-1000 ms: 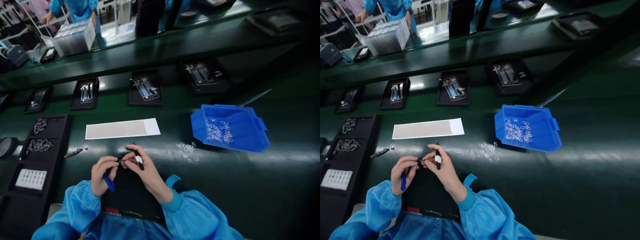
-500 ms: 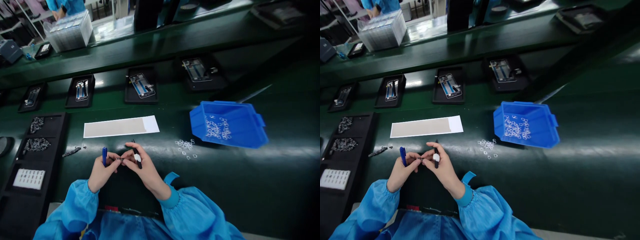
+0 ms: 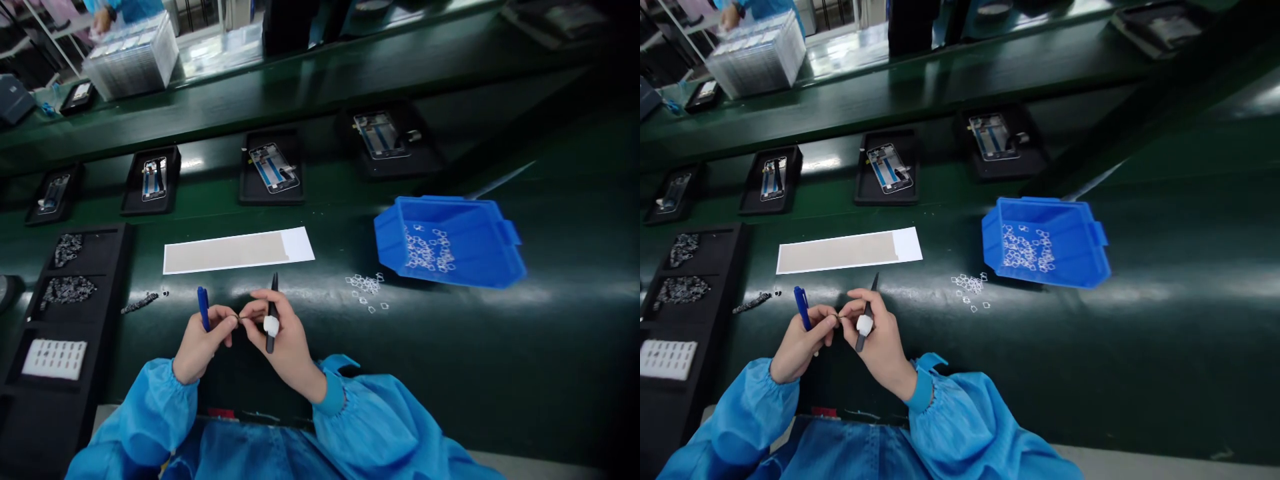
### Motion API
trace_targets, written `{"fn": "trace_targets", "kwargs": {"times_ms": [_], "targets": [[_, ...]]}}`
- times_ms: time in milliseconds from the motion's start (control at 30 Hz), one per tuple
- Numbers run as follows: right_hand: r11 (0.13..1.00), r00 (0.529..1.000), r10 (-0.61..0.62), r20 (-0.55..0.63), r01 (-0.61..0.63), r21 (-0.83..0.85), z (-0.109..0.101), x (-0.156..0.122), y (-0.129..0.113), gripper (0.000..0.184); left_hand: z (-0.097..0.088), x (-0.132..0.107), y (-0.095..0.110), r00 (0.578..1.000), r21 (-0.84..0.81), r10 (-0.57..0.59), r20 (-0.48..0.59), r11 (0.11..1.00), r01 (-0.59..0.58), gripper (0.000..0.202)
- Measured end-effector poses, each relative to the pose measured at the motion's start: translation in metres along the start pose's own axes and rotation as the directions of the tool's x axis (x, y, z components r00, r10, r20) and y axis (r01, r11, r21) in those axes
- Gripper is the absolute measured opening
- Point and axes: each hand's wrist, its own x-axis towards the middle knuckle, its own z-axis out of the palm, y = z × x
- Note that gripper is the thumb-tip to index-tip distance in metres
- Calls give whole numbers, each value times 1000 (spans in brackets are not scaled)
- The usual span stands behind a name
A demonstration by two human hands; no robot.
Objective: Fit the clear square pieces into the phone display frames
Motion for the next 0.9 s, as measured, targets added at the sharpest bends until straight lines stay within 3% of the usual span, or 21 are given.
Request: {"fn": "trace_targets", "kwargs": {"times_ms": [167, 267, 333, 400, 500, 600, 700, 800, 900], "targets": [[985, 990, -143, -11, 141, -103, 1, -5, 1, 31, 1, -3, 6, 993, -70, -87, 76, 993, 93, 54], [982, 988, -155, -22, 151, -117, 1, -5, 3, 32, 1, -3, 6, 996, -24, -45, 77, 999, 47, 50], [984, 988, -149, -36, 145, -100, 3, -5, 4, 33, 2, -3, 4, 998, 46, 65, 27, 997, -66, 41], [993, 993, -109, -49, 106, -50, 3, -4, 4, 34, 3, -3, 1, 974, 145, 224, -42, 966, -216, 28], [997, 999, 19, -40, -16, 80, 3, -2, 3, 33, 4, -2, -5, 882, 337, 463, -84, 847, -412, 16], [964, 986, 166, -17, -159, 213, 2, 1, 2, 35, 5, 0, -7, 817, 433, 573, -66, 754, -494, 13], [919, 963, 268, -18, -250, 305, 1, 5, 3, 36, 7, 2, -7, 861, 369, 505, -53, 811, -453, 13], [900, 955, 296, -28, -268, 343, 2, 7, 2, 37, 8, 4, -4, 907, 300, 420, -28, 869, -394, 15], [905, 957, 286, -42, -256, 339, 3, 8, 1, 38, 9, 6, -2, 891, 344, 453, -40, 843, -413, 16]]}}
